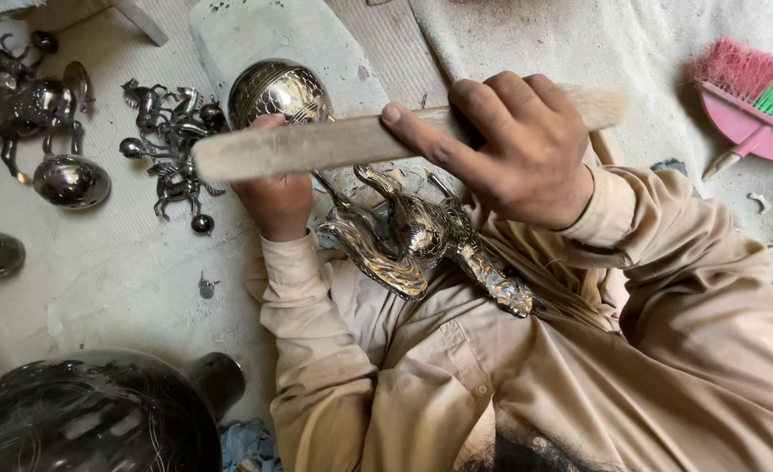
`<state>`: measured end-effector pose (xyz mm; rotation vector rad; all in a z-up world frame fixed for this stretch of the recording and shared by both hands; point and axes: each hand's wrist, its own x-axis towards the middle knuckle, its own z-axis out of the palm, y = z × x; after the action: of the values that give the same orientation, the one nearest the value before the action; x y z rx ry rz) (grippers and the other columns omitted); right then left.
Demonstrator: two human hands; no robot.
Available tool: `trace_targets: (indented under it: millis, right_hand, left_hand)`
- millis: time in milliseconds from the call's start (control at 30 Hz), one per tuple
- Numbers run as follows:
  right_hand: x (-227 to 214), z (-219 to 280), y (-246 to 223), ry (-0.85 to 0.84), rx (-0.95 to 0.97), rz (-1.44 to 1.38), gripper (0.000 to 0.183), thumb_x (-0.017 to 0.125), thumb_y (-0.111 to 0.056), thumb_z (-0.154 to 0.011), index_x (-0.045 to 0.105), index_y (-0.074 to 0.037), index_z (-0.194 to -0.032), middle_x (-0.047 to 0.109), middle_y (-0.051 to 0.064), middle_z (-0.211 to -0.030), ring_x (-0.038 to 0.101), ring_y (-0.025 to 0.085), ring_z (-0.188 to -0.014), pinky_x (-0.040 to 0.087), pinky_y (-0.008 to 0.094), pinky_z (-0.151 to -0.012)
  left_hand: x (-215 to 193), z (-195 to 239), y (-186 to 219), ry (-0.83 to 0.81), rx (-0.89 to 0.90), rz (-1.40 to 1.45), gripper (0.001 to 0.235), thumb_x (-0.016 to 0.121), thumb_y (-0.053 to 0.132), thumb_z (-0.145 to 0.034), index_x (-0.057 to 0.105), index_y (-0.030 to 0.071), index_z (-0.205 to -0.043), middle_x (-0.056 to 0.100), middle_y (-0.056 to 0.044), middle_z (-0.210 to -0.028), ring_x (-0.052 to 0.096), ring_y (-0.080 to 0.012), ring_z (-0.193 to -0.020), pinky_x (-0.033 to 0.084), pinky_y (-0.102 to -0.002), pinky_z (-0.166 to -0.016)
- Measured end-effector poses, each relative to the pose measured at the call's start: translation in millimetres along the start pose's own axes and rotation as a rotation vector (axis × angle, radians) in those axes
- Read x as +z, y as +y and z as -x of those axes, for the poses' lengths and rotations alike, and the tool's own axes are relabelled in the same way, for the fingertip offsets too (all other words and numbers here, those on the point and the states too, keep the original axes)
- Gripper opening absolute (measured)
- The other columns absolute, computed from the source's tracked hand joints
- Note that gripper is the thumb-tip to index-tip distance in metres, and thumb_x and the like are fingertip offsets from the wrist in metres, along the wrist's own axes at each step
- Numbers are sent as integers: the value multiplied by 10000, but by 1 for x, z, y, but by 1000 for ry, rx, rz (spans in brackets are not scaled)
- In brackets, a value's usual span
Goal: The person sits on the floor and uses a wooden mallet and a small metal chisel to engrave a pattern onto a silver-colored metal horse figurine. They repeatedly strike the chisel to create textured details on the horse's body and a spherical object attached to it.
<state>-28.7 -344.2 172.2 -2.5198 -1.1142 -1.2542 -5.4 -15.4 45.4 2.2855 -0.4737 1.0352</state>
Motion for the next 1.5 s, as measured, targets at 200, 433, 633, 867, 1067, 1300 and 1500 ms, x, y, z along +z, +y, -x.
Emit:
trace_targets:
  millis: [200, 433, 633, 867, 1067, 1300, 1500]
  right_hand:
    - [4, 4, 0, -138, 22, 59, 504, 614, -220, -1044, 651, -297, -1541, 582, 11, -910, 542, 147, -730, 424, 295, -606]
    - [19, 14, 4, -39, 168, -197, 552, 660, -10, -1041, 605, -246, -1537, 615, 36, -1022, 568, 174, -822, 474, 322, -690]
    - [37, 0, 3, -206, 103, -94, 493, 699, -128, -1033, 608, -226, -1508, 578, 28, -947, 585, 183, -818, 486, 342, -737]
    - [25, -33, -1, -63, -20, -134, 494, 588, -76, -1123, 483, -226, -1582, 546, 26, -1021, 534, 157, -881, 451, 320, -753]
    - [-1, -45, -6, -58, -167, 127, 481, 668, -181, -1092, 563, -303, -1546, 537, 2, -950, 491, 137, -752, 402, 287, -643]
    - [-6, -43, -4, -67, -65, 71, 462, 629, -129, -1122, 513, -241, -1555, 539, 3, -1071, 526, 139, -863, 414, 286, -727]
    - [-8, -41, -6, -93, -75, 56, 496, 669, -155, -1090, 550, -229, -1566, 537, 16, -1022, 523, 151, -840, 416, 298, -708]
  left_hand:
    - [-11, -7, 18, -96, -165, -3, 147, 685, 20, -985, 676, -6, -1129, 704, -97, -1035, 736, -230, -861, 599, -348, -759]
    - [-10, 3, 16, 314, -422, 498, 338, 788, -15, -977, 559, 10, -1225, 675, -77, -1055, 701, -185, -944, 620, -305, -833]
    - [-2, 5, 7, 285, -445, 681, 410, 780, -18, -1002, 487, 17, -1288, 642, -86, -1100, 699, -191, -992, 622, -329, -923]
    - [9, 16, -8, 241, -477, 556, 265, 763, 61, -995, 587, 5, -1184, 689, -86, -989, 691, -148, -826, 613, -289, -787]
    - [-1, 7, -9, 96, -310, 280, 141, 695, 82, -1047, 669, 9, -1164, 755, -90, -1069, 743, -165, -904, 621, -281, -811]
    - [-27, -22, 17, -72, -300, 278, 172, 792, 46, -999, 643, 31, -1083, 688, -58, -937, 690, -158, -810, 558, -296, -732]
    - [-20, -17, 15, 28, -306, 419, 176, 750, 40, -1022, 634, 8, -1151, 704, -87, -1083, 720, -177, -965, 606, -303, -829]
